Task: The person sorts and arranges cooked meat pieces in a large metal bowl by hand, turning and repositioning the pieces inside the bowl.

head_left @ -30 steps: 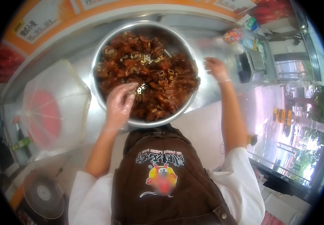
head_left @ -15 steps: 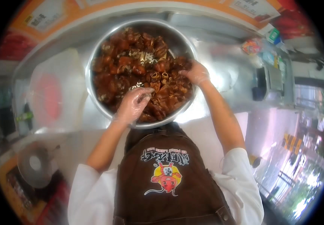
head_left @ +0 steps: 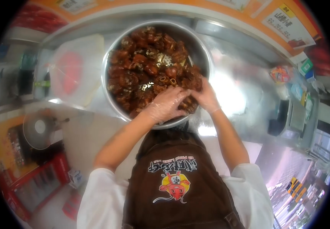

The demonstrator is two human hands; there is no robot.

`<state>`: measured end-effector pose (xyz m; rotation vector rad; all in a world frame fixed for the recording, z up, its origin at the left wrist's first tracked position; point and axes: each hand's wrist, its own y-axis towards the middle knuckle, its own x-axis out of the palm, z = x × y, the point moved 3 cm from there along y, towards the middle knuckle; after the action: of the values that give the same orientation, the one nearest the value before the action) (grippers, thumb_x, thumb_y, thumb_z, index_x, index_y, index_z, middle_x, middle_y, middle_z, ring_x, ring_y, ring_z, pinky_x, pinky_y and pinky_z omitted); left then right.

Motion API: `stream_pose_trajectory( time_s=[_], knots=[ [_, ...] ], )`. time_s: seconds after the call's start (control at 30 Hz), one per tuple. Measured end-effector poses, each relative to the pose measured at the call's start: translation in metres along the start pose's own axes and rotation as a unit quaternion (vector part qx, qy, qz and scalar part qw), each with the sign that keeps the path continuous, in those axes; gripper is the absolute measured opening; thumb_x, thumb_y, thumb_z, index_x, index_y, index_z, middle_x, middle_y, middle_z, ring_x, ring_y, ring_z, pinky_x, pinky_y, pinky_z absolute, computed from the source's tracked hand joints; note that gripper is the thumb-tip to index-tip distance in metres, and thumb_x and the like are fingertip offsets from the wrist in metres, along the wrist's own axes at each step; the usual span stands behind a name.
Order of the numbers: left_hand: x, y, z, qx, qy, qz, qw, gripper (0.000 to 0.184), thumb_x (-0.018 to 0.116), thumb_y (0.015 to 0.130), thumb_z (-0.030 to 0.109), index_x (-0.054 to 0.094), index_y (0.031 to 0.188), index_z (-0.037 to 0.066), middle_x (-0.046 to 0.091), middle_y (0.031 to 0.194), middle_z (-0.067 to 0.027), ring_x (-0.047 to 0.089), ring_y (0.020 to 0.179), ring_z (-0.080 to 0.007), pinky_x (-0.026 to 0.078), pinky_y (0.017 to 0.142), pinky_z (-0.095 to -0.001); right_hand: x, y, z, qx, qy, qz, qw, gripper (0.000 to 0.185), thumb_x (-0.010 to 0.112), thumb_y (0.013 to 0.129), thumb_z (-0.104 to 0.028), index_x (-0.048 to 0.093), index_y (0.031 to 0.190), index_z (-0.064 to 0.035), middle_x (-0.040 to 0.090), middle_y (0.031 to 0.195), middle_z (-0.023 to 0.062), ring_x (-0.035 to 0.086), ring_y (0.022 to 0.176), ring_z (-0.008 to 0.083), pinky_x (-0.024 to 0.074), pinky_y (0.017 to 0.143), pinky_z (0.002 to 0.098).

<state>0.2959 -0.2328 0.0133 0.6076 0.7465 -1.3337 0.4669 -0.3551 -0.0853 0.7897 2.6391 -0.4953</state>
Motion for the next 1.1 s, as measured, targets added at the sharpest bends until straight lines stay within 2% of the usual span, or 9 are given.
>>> stream_pose_trajectory(
  time_s=[0.17, 0.33, 0.37, 0.43, 0.6, 0.8, 0.87, 0.9, 1.1],
  knots=[
    [0.008, 0.007, -0.015, 0.029, -0.045, -0.072, 0.996, 0.057, 0.089, 0.079, 0.019, 0.065, 0.128, 0.006, 0.062, 0.121, -0.0142, 0.064, 0.116, -0.0364, 0.053, 0.104, -0.0442, -0.007, -0.005, -0.028, 0.07, 0.086, 0.023, 0.994, 0.057, 0.084, 0.086, -0.007, 0.057, 0.136, 0.0028, 0.075, 0.113, 0.0116, 0.072, 0.104, 0.0186, 0.0587, 0.092, 0.0321],
    [0.009, 0.017, -0.024, 0.045, -0.071, -0.124, 0.989, 0.059, 0.087, 0.08, 0.018, 0.066, 0.134, 0.009, 0.068, 0.115, -0.0139, 0.065, 0.115, -0.0368, 0.052, 0.105, -0.0473, -0.04, 0.006, -0.053, 0.083, 0.136, 0.058, 0.985, 0.054, 0.083, 0.089, -0.009, 0.056, 0.134, 0.0064, 0.072, 0.112, 0.0127, 0.071, 0.103, 0.0226, 0.0598, 0.091, 0.0317],
    [0.009, 0.016, -0.027, 0.05, -0.078, -0.117, 0.989, 0.062, 0.085, 0.081, 0.018, 0.065, 0.139, 0.011, 0.07, 0.114, -0.0144, 0.065, 0.115, -0.0368, 0.051, 0.106, -0.0482, -0.057, 0.024, -0.056, 0.071, 0.225, 0.052, 0.97, 0.052, 0.081, 0.092, -0.012, 0.056, 0.134, 0.0066, 0.071, 0.114, 0.014, 0.072, 0.103, 0.0244, 0.0606, 0.092, 0.0344],
    [0.01, 0.018, -0.028, 0.044, -0.072, -0.135, 0.987, 0.069, 0.083, 0.083, 0.019, 0.062, 0.149, 0.016, 0.073, 0.115, -0.016, 0.066, 0.116, -0.0366, 0.05, 0.109, -0.0476, -0.065, 0.037, -0.07, 0.085, 0.208, 0.054, 0.973, 0.053, 0.081, 0.092, -0.017, 0.057, 0.134, 0.0054, 0.071, 0.118, 0.0148, 0.072, 0.103, 0.0256, 0.0614, 0.088, 0.0382],
    [0.011, 0.026, -0.047, -0.037, -0.211, -0.189, 0.958, 0.053, 0.082, 0.089, 0.021, 0.069, 0.139, 0.012, 0.075, 0.121, -0.0159, 0.073, 0.105, -0.0294, 0.054, 0.102, -0.0417, -0.061, 0.133, -0.094, 0.073, 0.258, 0.023, 0.963, 0.053, 0.081, 0.09, -0.021, 0.062, 0.132, 0.0045, 0.074, 0.11, 0.0127, 0.073, 0.098, 0.0251, 0.0603, 0.072, 0.0396],
    [0.017, 0.034, -0.067, -0.066, -0.351, -0.198, 0.913, 0.038, 0.079, 0.096, 0.022, 0.072, 0.131, 0.01, 0.076, 0.128, -0.0116, 0.075, 0.097, -0.0224, 0.057, 0.094, -0.0382, -0.027, 0.216, -0.03, 0.125, 0.017, -0.049, 0.991, 0.06, 0.083, 0.083, -0.027, 0.067, 0.131, 0.0044, 0.076, 0.108, 0.0176, 0.075, 0.097, 0.0281, 0.0605, 0.078, 0.0418],
    [0.01, 0.033, -0.061, -0.06, -0.34, -0.202, 0.916, 0.037, 0.077, 0.094, 0.022, 0.073, 0.129, 0.011, 0.077, 0.124, -0.0138, 0.075, 0.097, -0.0274, 0.057, 0.093, -0.0421, -0.017, 0.233, -0.002, 0.047, -0.278, -0.019, 0.959, 0.067, 0.084, 0.078, -0.037, 0.07, 0.129, 0.0038, 0.077, 0.113, 0.0231, 0.076, 0.102, 0.0349, 0.0598, 0.088, 0.042],
    [0.006, 0.033, -0.06, -0.061, -0.341, -0.203, 0.916, 0.037, 0.077, 0.094, 0.022, 0.073, 0.129, 0.011, 0.077, 0.124, -0.0138, 0.075, 0.097, -0.0274, 0.057, 0.093, -0.0421, -0.017, 0.22, -0.028, 0.105, -0.226, -0.054, 0.967, 0.065, 0.082, 0.076, -0.041, 0.075, 0.122, 0.0039, 0.076, 0.121, 0.0265, 0.074, 0.11, 0.0407, 0.0575, 0.098, 0.0424],
    [0.002, 0.032, -0.052, -0.011, -0.25, -0.165, 0.954, 0.041, 0.072, 0.089, 0.021, 0.074, 0.13, 0.014, 0.075, 0.111, -0.0198, 0.071, 0.096, -0.0372, 0.056, 0.094, -0.0478, 0.018, 0.212, -0.018, 0.193, -0.317, -0.014, 0.929, 0.049, 0.071, 0.085, -0.036, 0.079, 0.116, 0.0014, 0.074, 0.124, 0.0264, 0.071, 0.119, 0.0424, 0.0563, 0.102, 0.0449]
  ],
)
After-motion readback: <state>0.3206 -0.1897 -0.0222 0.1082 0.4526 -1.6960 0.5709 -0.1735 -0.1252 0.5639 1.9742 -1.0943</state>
